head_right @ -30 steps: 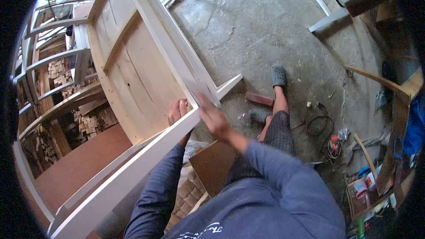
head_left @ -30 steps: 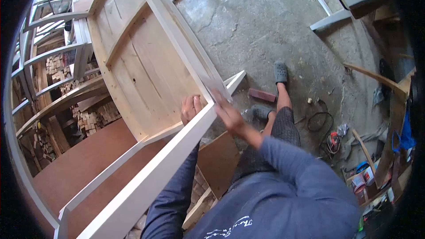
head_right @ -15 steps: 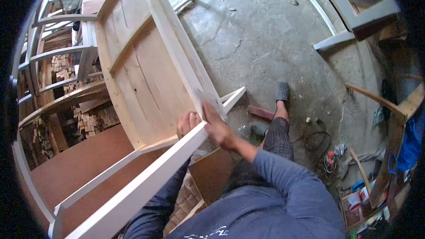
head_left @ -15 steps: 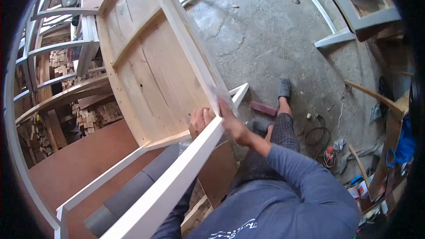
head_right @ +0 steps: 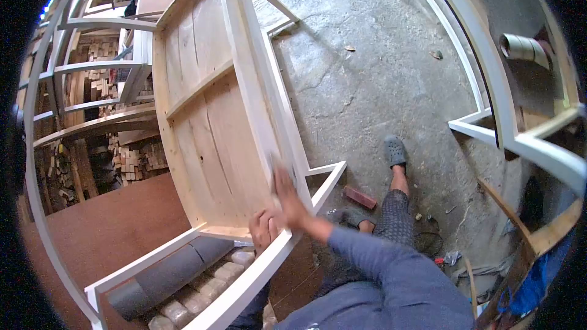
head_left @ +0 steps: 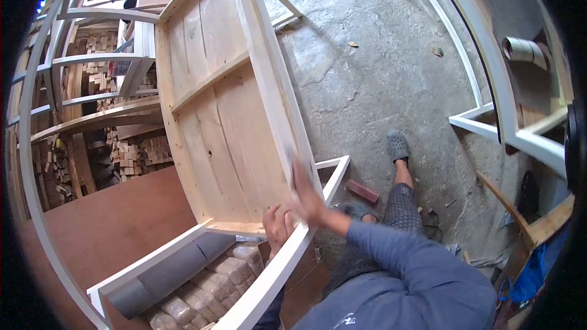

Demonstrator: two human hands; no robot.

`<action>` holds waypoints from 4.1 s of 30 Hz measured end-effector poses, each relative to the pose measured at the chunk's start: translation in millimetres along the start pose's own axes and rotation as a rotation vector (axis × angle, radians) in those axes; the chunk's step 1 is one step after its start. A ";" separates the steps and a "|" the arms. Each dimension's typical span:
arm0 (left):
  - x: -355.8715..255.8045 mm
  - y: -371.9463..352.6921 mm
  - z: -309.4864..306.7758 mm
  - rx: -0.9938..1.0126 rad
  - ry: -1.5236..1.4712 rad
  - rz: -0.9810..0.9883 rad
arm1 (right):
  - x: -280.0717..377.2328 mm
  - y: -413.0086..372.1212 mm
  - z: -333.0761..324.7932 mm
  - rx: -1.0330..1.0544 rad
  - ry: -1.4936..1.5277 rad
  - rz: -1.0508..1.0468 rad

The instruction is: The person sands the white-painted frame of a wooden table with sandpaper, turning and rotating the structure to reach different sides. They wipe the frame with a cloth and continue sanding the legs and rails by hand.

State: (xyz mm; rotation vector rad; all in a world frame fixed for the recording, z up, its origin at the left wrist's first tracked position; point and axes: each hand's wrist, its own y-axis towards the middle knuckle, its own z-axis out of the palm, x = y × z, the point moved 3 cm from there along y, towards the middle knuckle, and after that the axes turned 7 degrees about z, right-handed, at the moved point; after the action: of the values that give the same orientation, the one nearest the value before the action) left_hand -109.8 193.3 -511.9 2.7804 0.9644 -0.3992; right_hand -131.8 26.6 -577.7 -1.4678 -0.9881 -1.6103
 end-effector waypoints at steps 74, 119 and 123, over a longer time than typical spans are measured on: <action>132.6 564.9 28.8 -0.145 0.320 -0.728 | 8.5 462.9 -124.3 0.027 -0.025 -0.025; 201.6 870.3 61.7 -0.226 0.435 -0.568 | 19.0 744.1 -202.8 0.004 -0.085 0.058; 204.7 867.9 62.4 -0.243 0.442 -0.515 | -5.7 909.1 -237.2 -0.066 -0.154 -0.049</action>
State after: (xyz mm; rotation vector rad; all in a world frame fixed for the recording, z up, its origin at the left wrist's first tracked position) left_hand 576.3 -376.7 -570.0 2.4126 1.7039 0.2775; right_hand 581.5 -583.7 -537.9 -1.6440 -1.0726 -1.5963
